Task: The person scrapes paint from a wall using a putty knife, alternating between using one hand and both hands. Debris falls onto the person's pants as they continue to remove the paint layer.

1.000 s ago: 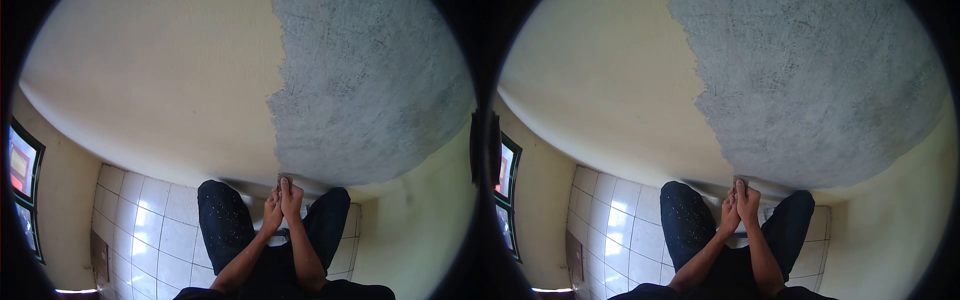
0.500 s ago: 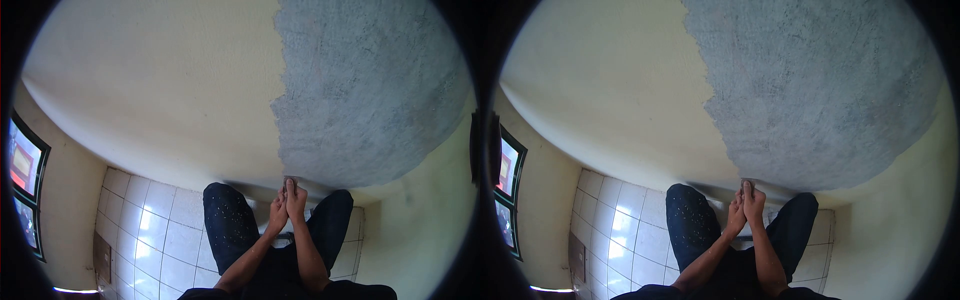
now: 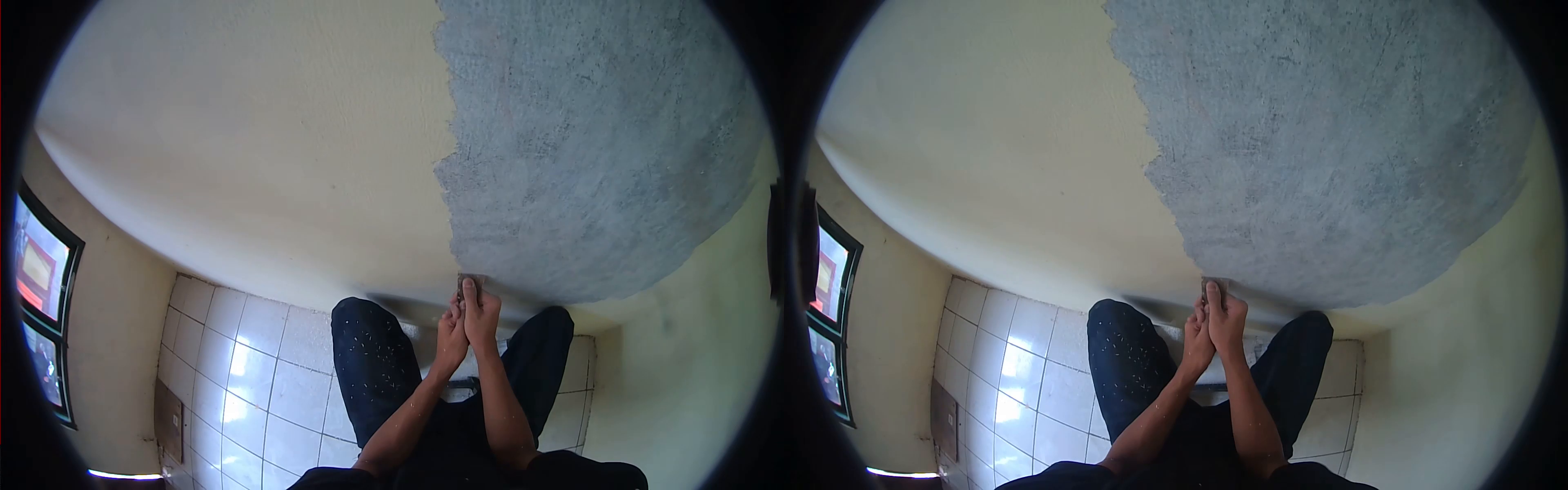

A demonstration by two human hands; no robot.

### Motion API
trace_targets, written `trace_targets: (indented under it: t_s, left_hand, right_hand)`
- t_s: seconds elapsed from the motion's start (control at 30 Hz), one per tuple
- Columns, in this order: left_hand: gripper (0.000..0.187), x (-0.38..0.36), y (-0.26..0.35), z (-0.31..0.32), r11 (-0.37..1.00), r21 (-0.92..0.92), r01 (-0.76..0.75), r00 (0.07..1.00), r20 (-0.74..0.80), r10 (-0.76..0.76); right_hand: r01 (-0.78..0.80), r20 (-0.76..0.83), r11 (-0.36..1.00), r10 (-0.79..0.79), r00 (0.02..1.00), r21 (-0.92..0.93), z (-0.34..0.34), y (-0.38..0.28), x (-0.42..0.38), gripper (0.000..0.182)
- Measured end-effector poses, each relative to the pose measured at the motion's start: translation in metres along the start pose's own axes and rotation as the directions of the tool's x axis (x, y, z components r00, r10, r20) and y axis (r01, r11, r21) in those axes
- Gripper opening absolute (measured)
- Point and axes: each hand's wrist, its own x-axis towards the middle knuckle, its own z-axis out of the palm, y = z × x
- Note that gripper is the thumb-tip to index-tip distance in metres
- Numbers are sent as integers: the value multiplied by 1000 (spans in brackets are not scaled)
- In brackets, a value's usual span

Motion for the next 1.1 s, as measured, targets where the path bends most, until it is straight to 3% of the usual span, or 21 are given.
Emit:
trace_targets:
  t_s: [0.07, 0.27, 0.37, 0.47, 0.57, 0.67, 0.9, 1.0, 1.1]
  left_hand:
    - [40, -3, -14, 1, 995, 66, -74, 996, -45, 77]
    - [44, 0, 8, 1, 999, 27, -42, 999, 13, 42]
    - [46, -5, 1, 4, 993, 107, -53, 998, -11, 54]
    - [45, 4, 27, 16, 994, -74, -85, 996, -30, 82]
    - [43, 10, 30, 4, 996, -4, -89, 993, 72, 89]
    - [33, -7, 30, 12, 997, -59, 50, 999, -16, -51]
    - [35, -2, 21, 12, 996, -90, -24, 1000, 16, 25]
    - [35, -9, 20, 19, 995, -59, 81, 997, -14, -82]
    - [36, 2, 45, 25, 989, -141, -45, 998, -44, 39]
  right_hand:
    - [-46, -3, 999, 46, 999, 19, -6, 8, -6, 47]
    - [9, 2, 1000, -9, 1000, 27, 3, -3, 3, 48]
    - [14, -5, 1000, -14, 1000, -19, -5, 4, -2, 47]
    - [53, -22, 999, -53, 998, 6, 8, -5, 8, 47]
    - [68, 34, 997, -69, 997, 32, 18, -32, 7, 46]
    - [-13, -8, 1000, 12, 1000, -12, 9, -23, -5, 48]
    - [-13, -1, 999, 13, 1000, -34, 7, -29, 2, 48]
    - [-35, -26, 998, 34, 999, -42, 3, -20, -7, 48]
    - [28, -16, 997, -29, 999, -68, 17, -35, 8, 47]
